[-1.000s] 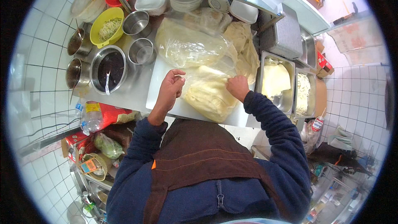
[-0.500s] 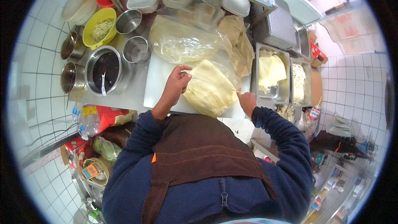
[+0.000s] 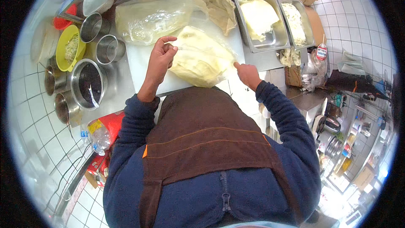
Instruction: The person repeatedly picks thin dough sheets from a plastic bag, folds them on a white cutting board, and places them into metal trays. The person also briefly handles a stack of white disposable containers and a roll of plastic wrap.
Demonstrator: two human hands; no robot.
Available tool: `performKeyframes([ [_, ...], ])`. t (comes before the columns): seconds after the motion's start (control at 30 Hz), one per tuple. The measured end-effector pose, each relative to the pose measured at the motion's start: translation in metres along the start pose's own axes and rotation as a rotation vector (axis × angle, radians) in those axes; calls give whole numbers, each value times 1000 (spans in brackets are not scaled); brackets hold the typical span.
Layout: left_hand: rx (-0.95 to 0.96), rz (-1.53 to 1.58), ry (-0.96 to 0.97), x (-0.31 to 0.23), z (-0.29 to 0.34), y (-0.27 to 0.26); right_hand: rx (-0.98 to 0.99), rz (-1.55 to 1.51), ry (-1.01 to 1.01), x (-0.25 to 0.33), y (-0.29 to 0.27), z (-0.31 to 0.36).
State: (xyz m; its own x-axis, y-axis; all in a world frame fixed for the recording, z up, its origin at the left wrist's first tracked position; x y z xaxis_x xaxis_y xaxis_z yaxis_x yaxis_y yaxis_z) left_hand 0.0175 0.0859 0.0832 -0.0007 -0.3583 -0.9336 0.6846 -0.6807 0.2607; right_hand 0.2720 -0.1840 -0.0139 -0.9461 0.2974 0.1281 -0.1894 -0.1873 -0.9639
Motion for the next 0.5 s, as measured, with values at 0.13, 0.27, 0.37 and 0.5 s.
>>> performKeyframes([
  [0.13, 8, -52, 58, -8, 5, 0, -236, -75, 138, -12, -29, 1],
  [0.27, 9, -450, 142, -6, 10, -17, -247, -157, 155, -11, -25, 25],
  [0.37, 36, -1004, 55, 9, 26, -33, 21, -85, 209, 20, 12, 60],
  [0.5, 6, -1270, 148, 31, 44, -51, 146, -241, 227, 55, 37, 99],
])
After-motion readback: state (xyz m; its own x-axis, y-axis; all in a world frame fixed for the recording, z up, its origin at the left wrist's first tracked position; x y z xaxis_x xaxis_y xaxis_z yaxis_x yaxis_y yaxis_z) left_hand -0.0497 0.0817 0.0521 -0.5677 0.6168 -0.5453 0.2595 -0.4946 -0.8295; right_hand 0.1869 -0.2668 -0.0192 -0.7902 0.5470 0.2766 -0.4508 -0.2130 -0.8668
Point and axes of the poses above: each hand's wrist, its own z-axis away from the middle knuckle, its own y-axis out of the palm, x = y × z, the point moved 1 cm from there along -z, towards the middle knuckle, and after that the axes turned 2 degrees about y, right-handed, at the moved point
